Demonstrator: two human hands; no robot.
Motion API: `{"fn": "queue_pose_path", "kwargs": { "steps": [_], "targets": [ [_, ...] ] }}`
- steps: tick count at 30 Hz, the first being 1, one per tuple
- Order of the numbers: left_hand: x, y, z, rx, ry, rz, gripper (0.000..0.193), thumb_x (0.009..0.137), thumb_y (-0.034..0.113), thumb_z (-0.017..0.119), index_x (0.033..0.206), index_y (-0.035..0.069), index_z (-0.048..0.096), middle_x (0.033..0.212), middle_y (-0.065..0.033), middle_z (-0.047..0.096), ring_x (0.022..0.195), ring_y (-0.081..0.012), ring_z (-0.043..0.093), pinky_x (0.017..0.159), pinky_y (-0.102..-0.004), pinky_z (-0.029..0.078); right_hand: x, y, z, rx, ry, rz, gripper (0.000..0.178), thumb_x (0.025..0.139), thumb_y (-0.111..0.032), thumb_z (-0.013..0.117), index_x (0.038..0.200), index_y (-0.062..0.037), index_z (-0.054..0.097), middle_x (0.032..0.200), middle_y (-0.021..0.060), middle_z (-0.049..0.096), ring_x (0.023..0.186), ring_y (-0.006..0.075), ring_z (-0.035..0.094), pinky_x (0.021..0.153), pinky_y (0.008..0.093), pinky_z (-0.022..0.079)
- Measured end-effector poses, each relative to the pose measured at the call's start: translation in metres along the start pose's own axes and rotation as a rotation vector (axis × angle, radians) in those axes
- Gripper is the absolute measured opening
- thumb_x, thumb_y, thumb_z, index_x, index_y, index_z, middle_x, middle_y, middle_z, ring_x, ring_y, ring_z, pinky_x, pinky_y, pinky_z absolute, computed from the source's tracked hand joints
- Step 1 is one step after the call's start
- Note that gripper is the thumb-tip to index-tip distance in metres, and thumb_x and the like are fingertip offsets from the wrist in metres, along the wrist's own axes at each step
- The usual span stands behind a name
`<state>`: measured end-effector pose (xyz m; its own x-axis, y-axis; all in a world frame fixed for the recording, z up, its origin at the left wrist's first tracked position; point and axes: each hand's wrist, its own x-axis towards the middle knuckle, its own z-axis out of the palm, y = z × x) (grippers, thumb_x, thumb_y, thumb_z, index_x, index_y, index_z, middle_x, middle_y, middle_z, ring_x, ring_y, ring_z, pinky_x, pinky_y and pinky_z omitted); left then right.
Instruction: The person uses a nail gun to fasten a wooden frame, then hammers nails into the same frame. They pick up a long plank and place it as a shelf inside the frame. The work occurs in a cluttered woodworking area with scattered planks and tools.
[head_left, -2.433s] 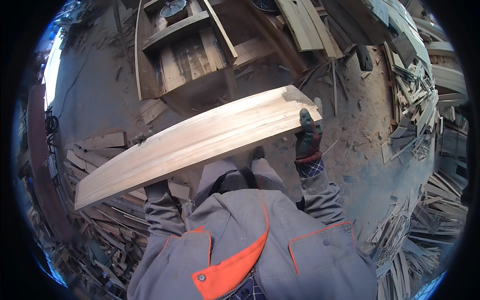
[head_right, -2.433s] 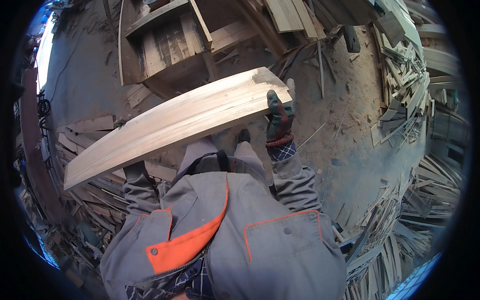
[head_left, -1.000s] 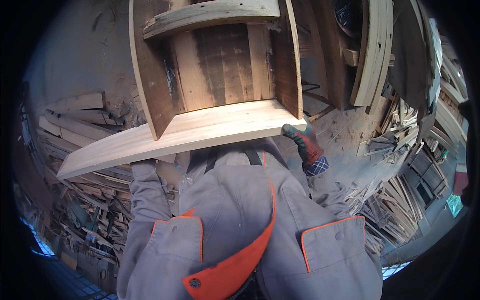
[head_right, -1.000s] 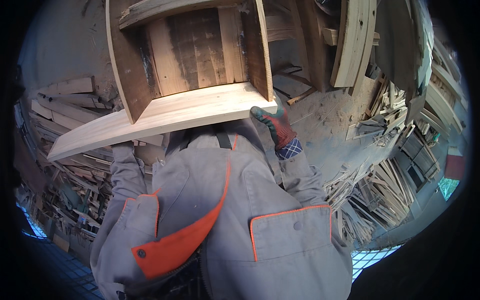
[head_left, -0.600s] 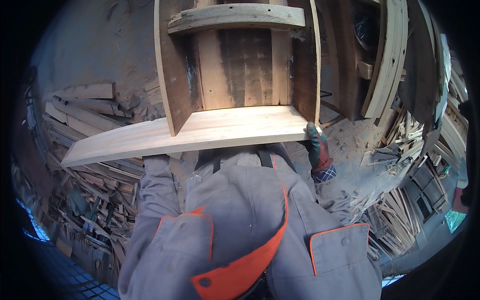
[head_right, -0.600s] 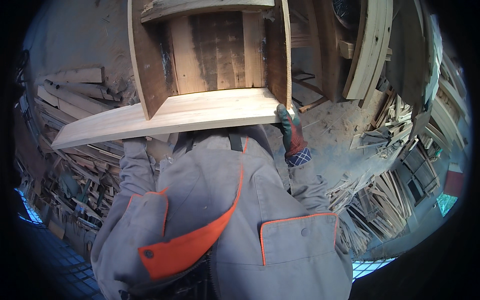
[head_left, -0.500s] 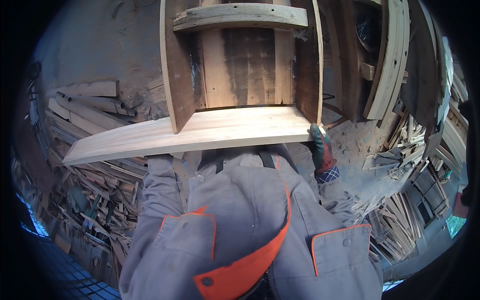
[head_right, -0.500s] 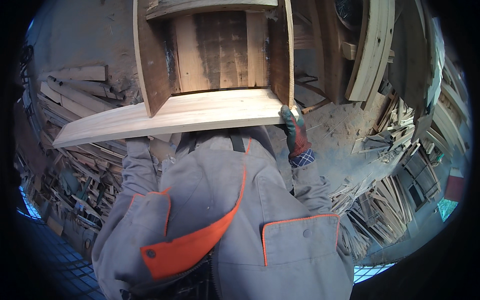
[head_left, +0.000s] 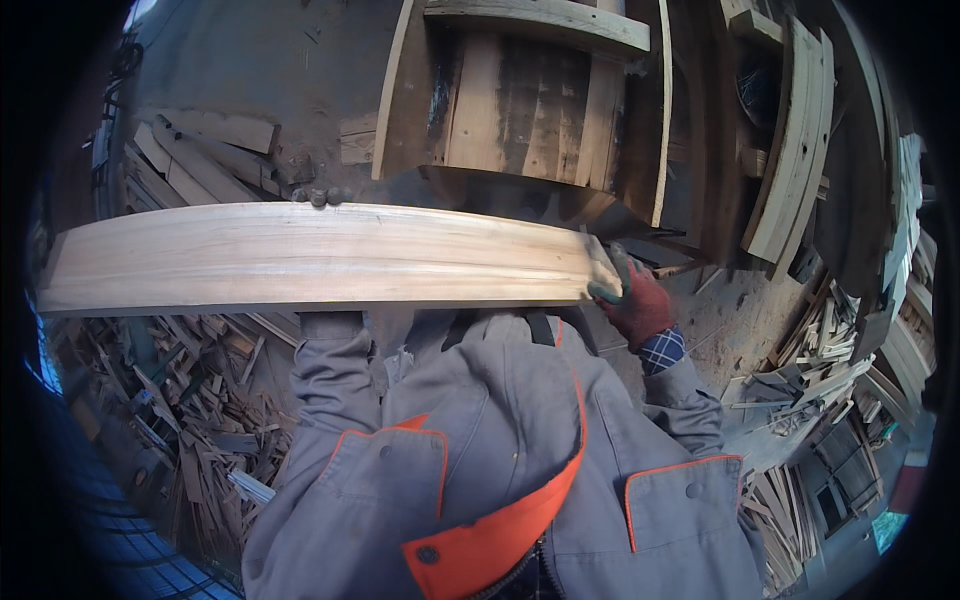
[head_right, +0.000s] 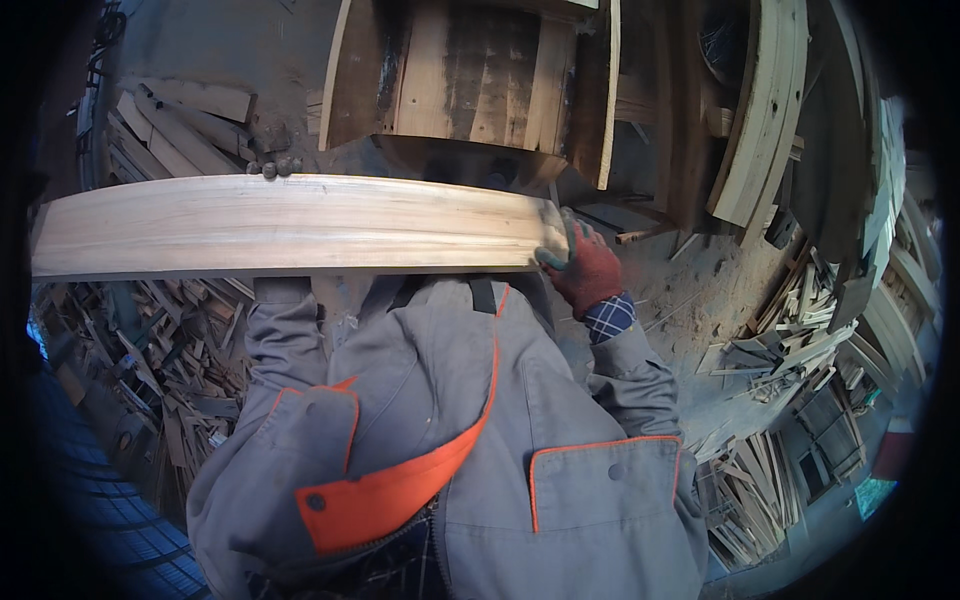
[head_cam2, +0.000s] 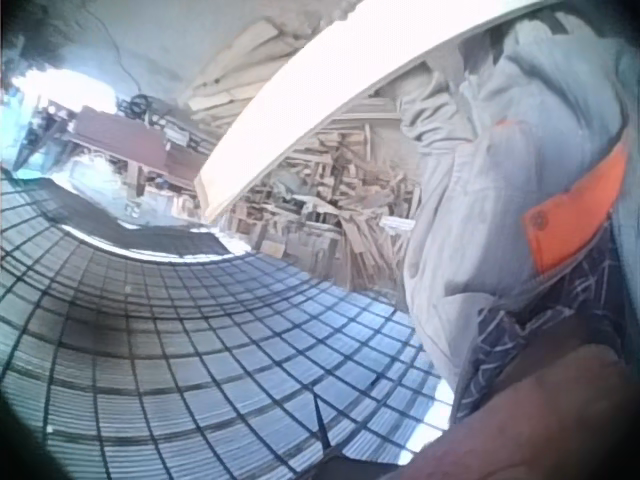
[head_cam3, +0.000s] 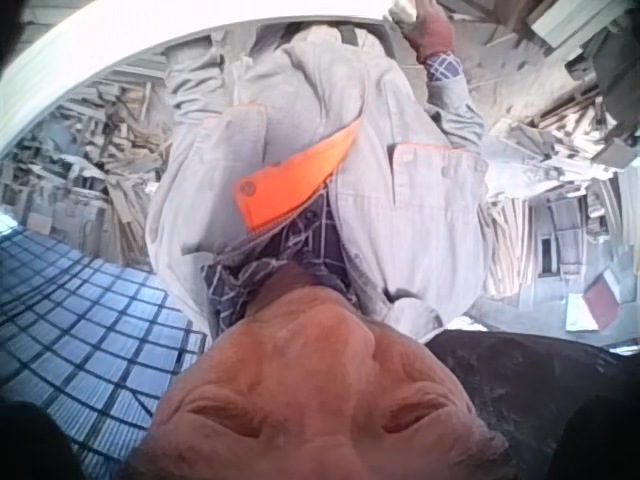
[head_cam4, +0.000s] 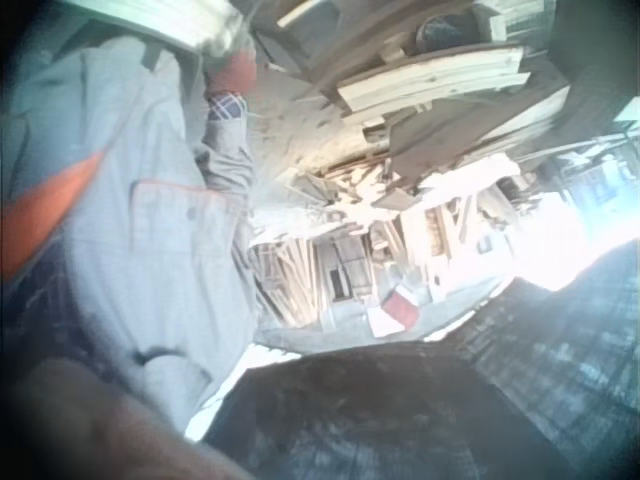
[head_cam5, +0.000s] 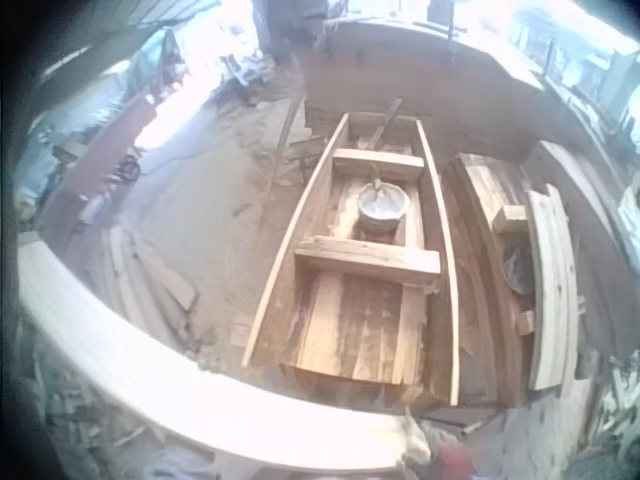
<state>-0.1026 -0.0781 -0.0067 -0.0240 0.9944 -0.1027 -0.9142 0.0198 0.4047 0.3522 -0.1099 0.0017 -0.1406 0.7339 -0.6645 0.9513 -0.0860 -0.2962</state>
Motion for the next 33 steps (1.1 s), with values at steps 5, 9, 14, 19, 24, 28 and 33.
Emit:
{"fn": "queue_pose_path", "kwargs": {
  "steps": [5,9,14,19,24,28,33],
  "targets": [
    [0.014,0.004,0.036,0.037,-0.161,0.011,0.052,0.106,0.046,0.047,0.137,0.004,0.051,0.118,-0.018,0.063,0.12,-0.0331,0.056,0.113,-0.0492,0.042,-0.035,-0.14,-0.023,0.373,0.259,-0.635,0.09,0.081,-0.046,0.081,0.152,-0.0079,0.041,0.14,0.018,0.057,0.125,0.0381,0.058,0.101,0.0445,0.052],
    [0.01,0.016,0.047,0.074,-0.254,0.021,0.052,0.106,0.045,0.047,0.136,0.004,0.051,0.117,-0.018,0.063,0.12,-0.0331,0.056,0.113,-0.0492,0.042,-0.07,-0.236,-0.034,0.421,0.389,-0.831,0.108,0.078,-0.063,0.078,0.154,-0.0024,0.032,0.139,0.027,0.053,0.122,0.0447,0.058,0.1,0.0475,0.052],
    [-0.009,0.048,0.051,0.093,-0.29,-0.014,0.052,0.108,0.042,0.045,0.136,-0.002,0.048,0.115,-0.014,0.064,0.109,-0.0267,0.061,0.098,-0.042,0.052,-0.091,-0.295,-0.039,0.562,0.403,-0.902,0.105,0.077,-0.054,0.083,0.154,-0.0032,0.032,0.132,0.0296,0.058,0.119,0.0451,0.06,0.098,0.0472,0.053],
    [-0.003,0.079,0.064,0.951,0.27,0.379,0.069,0.103,0.061,0.048,0.13,0.0,0.065,0.119,-0.0099,0.069,0.105,-0.0177,0.063,0.089,-0.0346,0.052,-0.098,-0.308,-0.053,1.013,0.218,-0.989,0.059,0.092,-0.022,0.076,0.142,-0.0017,0.05,0.129,0.0192,0.065,0.116,0.0297,0.066,0.095,0.0384,0.054],
    [-0.039,0.102,0.022,1.386,0.154,0.529,0.056,0.102,0.056,0.055,0.069,0.012,0.05,0.064,0.009,0.039,0.062,-0.0073,0.035,0.054,-0.0321,0.027,-0.108,-0.264,-0.06,1.468,0.323,-1.053,0.036,0.096,-0.011,0.07,0.129,0.0028,0.06,0.125,0.0113,0.067,0.112,0.0189,0.066,0.094,0.0323,0.055],
    [-0.066,0.13,-0.031,1.415,0.085,0.472,0.06,0.096,0.064,0.061,0.07,0.011,0.05,0.068,0.0083,0.043,0.065,-0.0079,0.038,0.057,-0.0305,0.031,-0.116,-0.22,-0.036,1.138,0.842,-1.269,0.032,0.1,-0.011,0.065,0.129,0.0011,0.063,0.124,0.0089,0.068,0.111,0.0162,0.066,0.091,0.0306,0.056],
    [-0.076,0.156,-0.072,1.523,0.151,0.431,0.066,0.092,0.068,0.062,0.074,0.005,0.055,0.066,0.0025,0.049,0.065,-0.011,0.043,0.058,-0.0333,0.037,-0.121,-0.201,0.01,1.631,0.168,-0.835,0.031,0.102,-0.015,0.063,0.129,0.0004,0.065,0.126,0.0076,0.068,0.11,0.0152,0.066,0.09,0.03,0.055]
  ]
}}
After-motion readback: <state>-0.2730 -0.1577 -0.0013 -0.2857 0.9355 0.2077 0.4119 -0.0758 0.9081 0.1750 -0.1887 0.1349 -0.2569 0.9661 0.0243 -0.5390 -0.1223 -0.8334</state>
